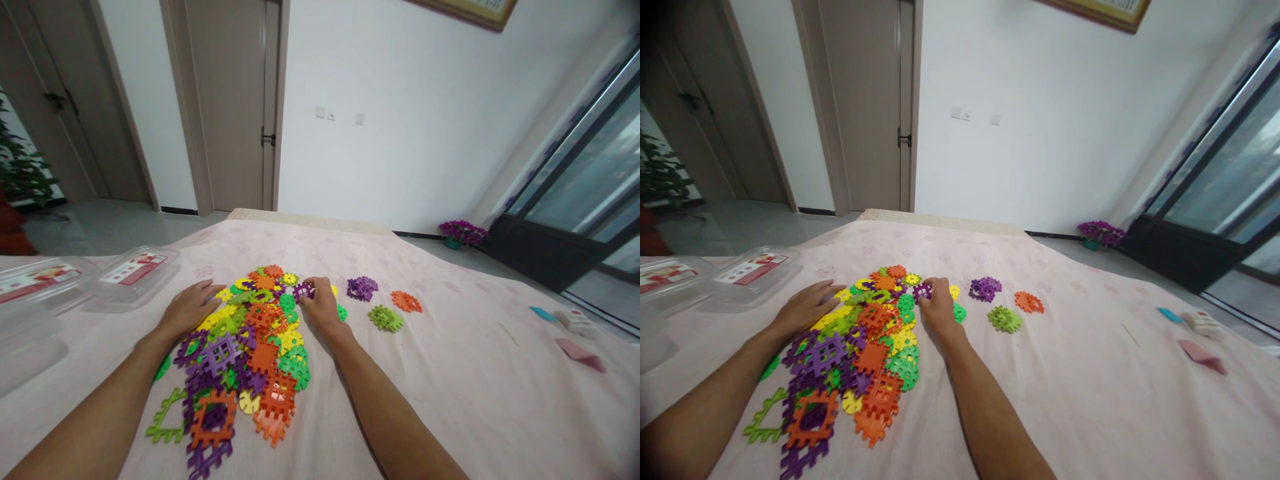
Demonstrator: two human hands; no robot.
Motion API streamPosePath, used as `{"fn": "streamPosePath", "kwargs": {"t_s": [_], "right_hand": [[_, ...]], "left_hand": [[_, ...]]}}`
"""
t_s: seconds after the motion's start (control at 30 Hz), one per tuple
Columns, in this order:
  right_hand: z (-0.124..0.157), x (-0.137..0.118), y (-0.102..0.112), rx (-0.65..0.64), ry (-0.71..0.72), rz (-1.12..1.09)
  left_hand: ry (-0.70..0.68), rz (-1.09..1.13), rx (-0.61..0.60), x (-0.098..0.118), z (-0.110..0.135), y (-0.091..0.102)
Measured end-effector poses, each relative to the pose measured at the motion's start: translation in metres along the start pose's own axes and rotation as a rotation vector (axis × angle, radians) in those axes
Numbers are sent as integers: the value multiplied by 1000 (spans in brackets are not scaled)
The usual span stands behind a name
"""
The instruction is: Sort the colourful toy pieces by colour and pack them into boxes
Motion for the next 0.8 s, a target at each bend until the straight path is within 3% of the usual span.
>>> {"fn": "streamPosePath", "kwargs": {"t_s": [0.17,0.37,0.47,0.57,0.8], "right_hand": [[-10,8,20,108,-31,-69],[-24,49,84,398,-228,41],[-23,60,106,439,-283,207],[-22,53,98,335,-288,231],[-7,-20,3,-360,-91,-82]], "left_hand": [[1,0,3,2,1,2],[6,3,2,2,2,3],[12,4,-11,3,2,3],[10,8,-3,4,2,5],[13,6,-10,4,3,5]]}}
Point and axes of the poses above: each hand's wrist, its own z-axis away from the middle knuckle, its own y-axis out of the back of the hand, x = y × z, the point moved 7 cm from there along -z, towards the middle knuckle, and after that the axes turned 1 degree about z, right-handed, at the moved point
